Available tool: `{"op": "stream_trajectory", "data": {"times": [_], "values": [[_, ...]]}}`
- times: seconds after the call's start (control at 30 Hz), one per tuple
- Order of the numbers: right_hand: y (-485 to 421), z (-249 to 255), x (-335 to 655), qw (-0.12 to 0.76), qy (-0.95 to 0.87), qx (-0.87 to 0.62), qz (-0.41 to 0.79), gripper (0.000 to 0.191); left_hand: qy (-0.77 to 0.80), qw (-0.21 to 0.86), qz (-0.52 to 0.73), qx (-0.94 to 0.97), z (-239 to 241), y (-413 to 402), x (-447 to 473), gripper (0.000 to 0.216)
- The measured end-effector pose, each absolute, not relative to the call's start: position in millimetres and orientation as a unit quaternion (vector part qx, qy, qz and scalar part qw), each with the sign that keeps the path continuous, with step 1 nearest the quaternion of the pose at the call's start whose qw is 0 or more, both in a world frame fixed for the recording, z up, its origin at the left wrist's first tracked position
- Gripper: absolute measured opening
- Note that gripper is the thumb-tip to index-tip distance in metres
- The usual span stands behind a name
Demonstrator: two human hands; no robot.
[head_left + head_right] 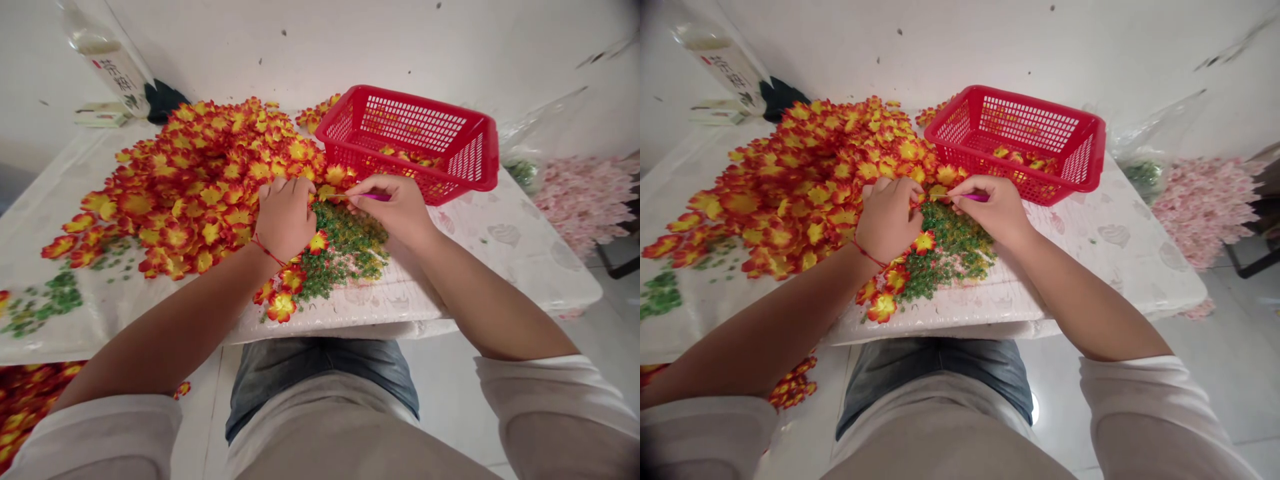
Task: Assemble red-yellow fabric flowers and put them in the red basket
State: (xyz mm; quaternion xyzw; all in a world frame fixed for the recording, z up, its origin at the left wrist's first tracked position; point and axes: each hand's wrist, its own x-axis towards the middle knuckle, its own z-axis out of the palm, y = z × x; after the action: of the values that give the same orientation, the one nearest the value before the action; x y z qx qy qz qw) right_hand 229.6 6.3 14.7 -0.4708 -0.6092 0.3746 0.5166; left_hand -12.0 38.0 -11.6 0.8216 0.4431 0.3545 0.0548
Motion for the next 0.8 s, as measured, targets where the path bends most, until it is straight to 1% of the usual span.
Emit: {"op": "stream_trajectory", "data": {"times": [0.07, 0.2, 0.3, 0.4, 0.47, 0.57, 0.7, 0.8], "values": [[5.7, 15.0, 228.9, 0.512, -0.613, -0.475, 0.370, 0.006, 0.422, 0.054, 0.366, 0.828, -12.3, 40.5, -14.8, 0.030], [5.8, 15.5, 228.7, 0.507, -0.619, -0.474, 0.366, 0.006, 0.396, 0.056, 0.366, 0.840, -8.2, 45.4, -19.9, 0.031], [6.0, 15.7, 229.2, 0.509, -0.621, -0.474, 0.361, 0.006, 0.419, 0.014, 0.354, 0.836, -4.5, 45.7, -21.4, 0.028], [6.5, 15.2, 229.7, 0.512, -0.621, -0.474, 0.356, 0.005, 0.437, 0.006, 0.340, 0.833, -4.0, 44.8, -22.3, 0.035], [6.8, 14.8, 229.9, 0.515, -0.624, -0.473, 0.349, 0.005, 0.436, 0.017, 0.333, 0.836, -5.0, 45.3, -23.9, 0.037], [7.1, 15.1, 229.8, 0.518, -0.628, -0.472, 0.339, 0.004, 0.427, 0.039, 0.324, 0.843, -6.3, 48.4, -27.5, 0.030], [6.5, 16.2, 229.3, 0.525, -0.628, -0.463, 0.340, 0.005, 0.384, 0.121, 0.383, 0.831, -3.2, 52.8, -30.4, 0.019], [4.9, 17.6, 228.5, 0.526, -0.625, -0.462, 0.345, 0.006, 0.382, 0.165, 0.423, 0.805, 2.7, 52.1, -28.1, 0.013]]}}
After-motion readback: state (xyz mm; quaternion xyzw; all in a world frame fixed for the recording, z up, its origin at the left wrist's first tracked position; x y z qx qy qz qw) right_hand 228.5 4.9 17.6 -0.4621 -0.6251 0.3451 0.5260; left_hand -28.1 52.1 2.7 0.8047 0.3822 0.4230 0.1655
